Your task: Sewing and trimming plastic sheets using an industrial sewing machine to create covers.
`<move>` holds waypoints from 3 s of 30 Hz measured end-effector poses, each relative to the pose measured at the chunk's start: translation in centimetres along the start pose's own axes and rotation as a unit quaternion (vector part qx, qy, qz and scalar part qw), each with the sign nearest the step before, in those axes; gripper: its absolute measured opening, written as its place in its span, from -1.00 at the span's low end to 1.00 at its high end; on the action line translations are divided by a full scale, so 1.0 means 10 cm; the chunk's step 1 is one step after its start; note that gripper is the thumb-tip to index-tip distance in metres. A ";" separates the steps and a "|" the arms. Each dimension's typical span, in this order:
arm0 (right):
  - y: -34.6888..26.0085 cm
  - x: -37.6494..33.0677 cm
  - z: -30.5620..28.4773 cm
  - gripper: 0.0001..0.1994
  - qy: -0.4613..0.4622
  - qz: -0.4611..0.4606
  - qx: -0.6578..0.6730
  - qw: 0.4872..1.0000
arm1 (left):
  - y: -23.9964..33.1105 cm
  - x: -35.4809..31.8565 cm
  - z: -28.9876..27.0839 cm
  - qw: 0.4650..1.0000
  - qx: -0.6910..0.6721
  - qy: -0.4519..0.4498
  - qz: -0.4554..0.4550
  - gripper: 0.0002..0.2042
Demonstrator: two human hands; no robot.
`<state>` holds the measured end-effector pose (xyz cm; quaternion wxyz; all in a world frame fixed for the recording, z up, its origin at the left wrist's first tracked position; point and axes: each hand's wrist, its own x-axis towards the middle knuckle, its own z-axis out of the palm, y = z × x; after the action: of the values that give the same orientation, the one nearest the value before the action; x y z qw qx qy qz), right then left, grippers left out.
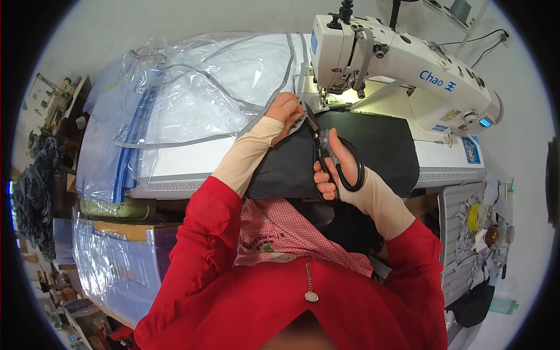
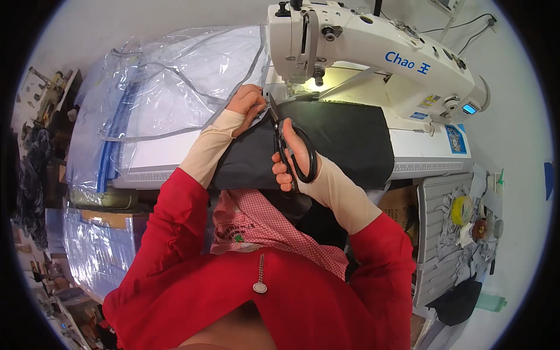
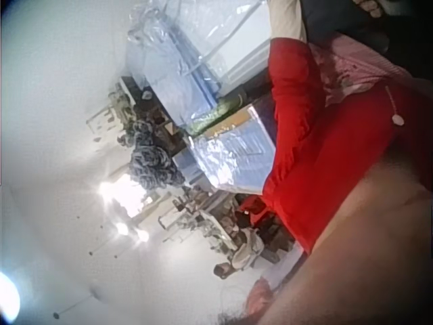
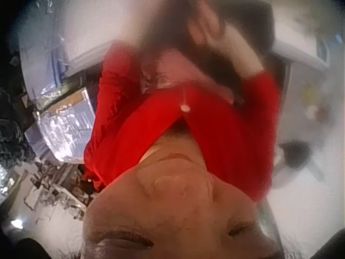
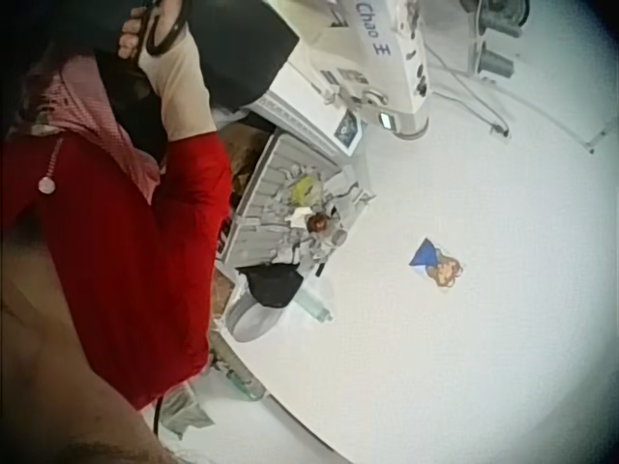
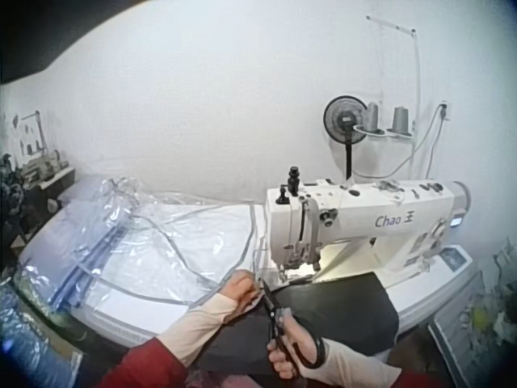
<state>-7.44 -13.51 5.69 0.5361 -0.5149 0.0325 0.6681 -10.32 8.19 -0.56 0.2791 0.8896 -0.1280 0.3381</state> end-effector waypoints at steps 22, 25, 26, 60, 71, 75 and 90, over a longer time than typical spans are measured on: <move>0.64 -0.02 -0.11 -0.36 -0.044 -0.050 -0.021 0.998 | 0.32 -0.17 -1.14 0.829 0.463 0.001 -0.315 -0.62; 0.82 -0.15 -0.20 -0.44 -0.034 -0.098 -0.018 0.994 | 0.18 -0.25 -1.39 0.857 0.227 -0.032 -0.462 -0.80; 0.88 -0.19 -0.17 -0.46 -0.054 -0.103 -0.024 0.993 | 0.23 -0.42 -1.56 0.872 0.065 0.012 -0.485 -0.80; 1.47 0.04 0.08 -0.58 -0.304 -0.172 -0.100 0.931 | 2.24 -1.21 -1.52 0.888 -0.154 0.209 -0.379 -0.73; 1.50 0.05 0.08 -0.52 -0.371 -0.169 -0.051 0.912 | 1.88 -1.14 -1.17 0.823 -0.250 0.216 -0.461 -0.88; 1.56 -0.03 0.05 -0.31 -0.390 -0.126 -0.014 0.912 | 1.78 -0.93 -0.98 0.792 -0.316 0.285 -0.438 -0.86; 1.56 0.06 0.26 -0.19 -0.474 -0.140 0.046 0.868 | 1.79 -0.61 -0.59 0.803 -0.299 0.366 -0.365 -0.80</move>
<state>-20.81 -18.20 -1.46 0.5977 -0.1103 -0.2669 0.7478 -25.47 -2.67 6.30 0.6599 0.5537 0.2227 0.4565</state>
